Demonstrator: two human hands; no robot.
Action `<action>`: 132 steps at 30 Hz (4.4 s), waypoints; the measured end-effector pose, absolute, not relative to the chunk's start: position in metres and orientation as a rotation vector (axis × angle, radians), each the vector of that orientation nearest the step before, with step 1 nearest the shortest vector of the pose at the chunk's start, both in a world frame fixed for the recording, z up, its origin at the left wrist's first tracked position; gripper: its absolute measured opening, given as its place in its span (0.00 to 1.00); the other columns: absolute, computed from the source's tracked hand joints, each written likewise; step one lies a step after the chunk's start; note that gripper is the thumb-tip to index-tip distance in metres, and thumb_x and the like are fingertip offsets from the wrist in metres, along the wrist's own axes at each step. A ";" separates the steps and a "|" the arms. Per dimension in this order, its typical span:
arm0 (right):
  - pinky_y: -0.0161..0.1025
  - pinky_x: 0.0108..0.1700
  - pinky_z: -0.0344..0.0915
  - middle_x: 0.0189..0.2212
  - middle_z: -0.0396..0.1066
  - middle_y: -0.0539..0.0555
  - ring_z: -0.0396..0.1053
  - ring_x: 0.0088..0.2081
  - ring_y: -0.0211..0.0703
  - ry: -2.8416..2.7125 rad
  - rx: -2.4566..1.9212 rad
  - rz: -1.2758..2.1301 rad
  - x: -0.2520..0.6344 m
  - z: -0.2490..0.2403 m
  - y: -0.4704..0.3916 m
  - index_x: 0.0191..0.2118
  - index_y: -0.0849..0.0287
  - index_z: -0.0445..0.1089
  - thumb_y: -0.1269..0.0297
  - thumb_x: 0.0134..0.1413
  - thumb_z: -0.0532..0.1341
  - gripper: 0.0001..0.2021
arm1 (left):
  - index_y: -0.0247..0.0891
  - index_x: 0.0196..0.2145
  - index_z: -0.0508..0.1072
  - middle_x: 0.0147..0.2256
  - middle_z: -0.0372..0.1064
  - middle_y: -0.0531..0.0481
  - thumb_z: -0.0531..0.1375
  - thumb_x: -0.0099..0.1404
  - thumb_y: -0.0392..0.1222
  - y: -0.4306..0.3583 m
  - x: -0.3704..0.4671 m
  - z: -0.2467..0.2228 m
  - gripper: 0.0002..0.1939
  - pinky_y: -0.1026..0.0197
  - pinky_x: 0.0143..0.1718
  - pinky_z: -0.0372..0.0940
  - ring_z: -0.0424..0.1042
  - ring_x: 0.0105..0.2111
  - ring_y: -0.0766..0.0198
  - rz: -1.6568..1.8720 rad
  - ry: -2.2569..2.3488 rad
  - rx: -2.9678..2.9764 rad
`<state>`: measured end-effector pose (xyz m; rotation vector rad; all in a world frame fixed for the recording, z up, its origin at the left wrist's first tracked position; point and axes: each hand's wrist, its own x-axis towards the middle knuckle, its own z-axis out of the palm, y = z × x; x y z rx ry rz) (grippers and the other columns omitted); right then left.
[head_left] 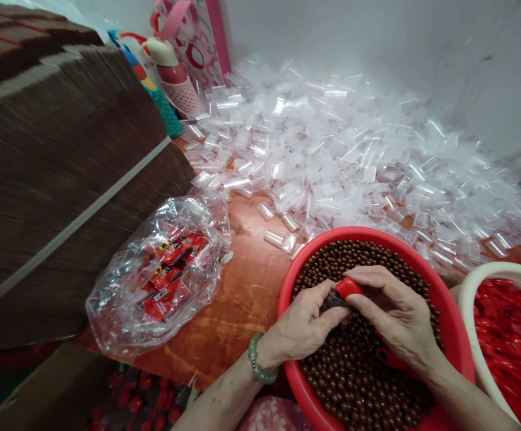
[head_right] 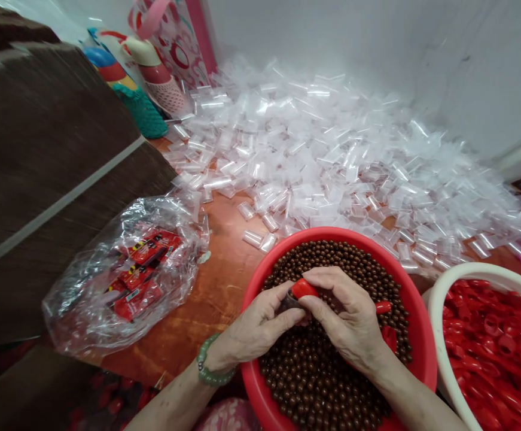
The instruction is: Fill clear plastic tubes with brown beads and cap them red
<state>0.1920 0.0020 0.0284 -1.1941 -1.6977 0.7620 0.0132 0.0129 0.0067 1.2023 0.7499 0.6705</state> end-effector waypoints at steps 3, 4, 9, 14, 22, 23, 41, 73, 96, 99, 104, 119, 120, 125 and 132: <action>0.41 0.43 0.74 0.39 0.76 0.55 0.75 0.41 0.44 -1.764 -1.141 0.683 0.186 0.027 0.002 0.44 0.53 0.74 0.73 0.56 0.65 0.11 | 0.36 0.41 0.71 0.35 0.69 0.50 0.57 0.67 0.43 0.013 0.013 0.005 0.09 0.61 0.42 0.63 0.68 0.38 0.61 0.692 0.745 1.217; 0.40 0.42 0.75 0.39 0.76 0.55 0.75 0.40 0.43 -1.782 -1.131 0.662 0.185 0.027 0.003 0.43 0.54 0.74 0.73 0.56 0.65 0.10 | 0.36 0.41 0.71 0.35 0.69 0.49 0.57 0.67 0.44 0.013 0.013 0.005 0.09 0.61 0.42 0.63 0.68 0.38 0.60 0.698 0.751 1.222; 0.35 0.41 0.75 0.38 0.76 0.54 0.76 0.39 0.40 -1.870 -1.122 0.623 0.186 0.029 0.006 0.43 0.56 0.74 0.75 0.56 0.64 0.10 | 0.35 0.41 0.70 0.36 0.70 0.49 0.56 0.67 0.41 0.012 0.012 0.003 0.08 0.60 0.40 0.63 0.67 0.36 0.61 0.670 0.777 1.295; 0.34 0.42 0.75 0.38 0.76 0.54 0.76 0.39 0.39 -1.919 -1.132 0.575 0.186 0.022 0.003 0.41 0.56 0.74 0.75 0.58 0.64 0.08 | 0.34 0.44 0.69 0.41 0.71 0.45 0.54 0.67 0.37 0.008 0.012 0.005 0.09 0.56 0.47 0.61 0.69 0.42 0.58 0.670 0.855 1.445; 0.49 0.51 0.74 0.50 0.72 0.66 0.71 0.53 0.54 -2.126 -1.015 0.351 0.188 0.002 -0.008 0.63 0.62 0.59 0.61 0.54 0.68 0.33 | 0.34 0.39 0.68 0.33 0.66 0.49 0.57 0.65 0.43 0.011 0.013 0.004 0.09 0.61 0.37 0.61 0.65 0.33 0.63 0.655 0.705 1.024; 0.50 0.52 0.73 0.52 0.70 0.67 0.70 0.54 0.54 -2.149 -1.018 0.334 0.188 0.001 -0.009 0.65 0.63 0.58 0.63 0.54 0.69 0.35 | 0.34 0.39 0.68 0.33 0.66 0.49 0.57 0.64 0.44 0.011 0.014 0.003 0.11 0.61 0.37 0.61 0.65 0.33 0.63 0.653 0.682 0.967; 0.38 0.41 0.75 0.40 0.76 0.55 0.76 0.39 0.41 -1.736 -1.175 0.734 0.185 0.014 0.000 0.40 0.55 0.75 0.77 0.56 0.64 0.10 | 0.35 0.38 0.69 0.34 0.69 0.49 0.55 0.67 0.42 0.013 0.015 -0.001 0.08 0.61 0.37 0.63 0.67 0.33 0.63 0.600 0.822 1.239; 0.57 0.51 0.72 0.55 0.64 0.70 0.65 0.56 0.59 -2.342 -1.107 0.180 0.178 0.003 -0.008 0.69 0.65 0.45 0.69 0.57 0.60 0.37 | 0.32 0.41 0.72 0.30 0.68 0.51 0.67 0.58 0.55 0.013 0.017 0.000 0.24 0.63 0.35 0.64 0.68 0.29 0.66 0.706 0.579 0.656; 0.59 0.48 0.71 0.49 0.68 0.69 0.68 0.50 0.60 -2.389 -1.174 0.138 0.177 0.007 -0.001 0.68 0.67 0.44 0.66 0.57 0.61 0.38 | 0.31 0.39 0.72 0.30 0.67 0.52 0.65 0.61 0.54 0.014 0.016 0.005 0.20 0.64 0.34 0.64 0.67 0.29 0.67 0.771 0.652 0.721; 0.55 0.43 0.72 0.45 0.70 0.67 0.71 0.45 0.58 -2.419 -1.144 0.040 0.178 0.005 0.000 0.67 0.67 0.45 0.65 0.57 0.60 0.36 | 0.32 0.37 0.71 0.28 0.67 0.52 0.64 0.61 0.54 0.014 0.016 0.004 0.20 0.63 0.33 0.63 0.66 0.28 0.67 0.753 0.659 0.741; 0.51 0.38 0.71 0.39 0.71 0.64 0.71 0.38 0.54 -2.401 -1.086 -0.097 0.178 0.002 0.003 0.65 0.67 0.50 0.61 0.56 0.61 0.35 | 0.33 0.34 0.69 0.26 0.66 0.53 0.64 0.60 0.56 0.015 0.016 0.004 0.21 0.65 0.30 0.60 0.64 0.25 0.69 0.696 0.653 0.744; 0.51 0.39 0.69 0.35 0.71 0.63 0.69 0.37 0.54 -2.493 -1.043 -0.215 0.175 0.009 0.008 0.62 0.73 0.53 0.62 0.55 0.62 0.34 | 0.34 0.24 0.72 0.19 0.67 0.50 0.55 0.60 0.71 0.017 0.021 0.000 0.33 0.62 0.28 0.64 0.70 0.24 0.63 0.776 0.668 0.449; 0.51 0.40 0.69 0.36 0.71 0.64 0.69 0.37 0.54 -2.512 -1.039 -0.215 0.175 0.009 0.008 0.62 0.74 0.53 0.61 0.56 0.62 0.34 | 0.34 0.24 0.72 0.19 0.68 0.49 0.55 0.60 0.71 0.018 0.023 -0.001 0.33 0.62 0.27 0.64 0.70 0.24 0.62 0.775 0.705 0.430; 0.52 0.46 0.66 0.44 0.71 0.70 0.68 0.44 0.57 -2.561 -1.104 -0.278 0.175 0.007 0.006 0.61 0.79 0.53 0.57 0.58 0.61 0.34 | 0.35 0.24 0.72 0.20 0.69 0.52 0.62 0.56 0.61 0.024 0.031 -0.003 0.23 0.62 0.27 0.63 0.68 0.22 0.64 0.846 0.816 0.379; 0.50 0.42 0.64 0.32 0.68 0.61 0.65 0.35 0.53 -2.613 -1.147 -0.306 0.173 0.011 0.008 0.45 0.70 0.65 0.57 0.55 0.60 0.20 | 0.37 0.20 0.66 0.18 0.64 0.57 0.60 0.55 0.49 0.022 0.034 0.004 0.14 0.67 0.23 0.61 0.62 0.18 0.71 0.897 0.942 0.422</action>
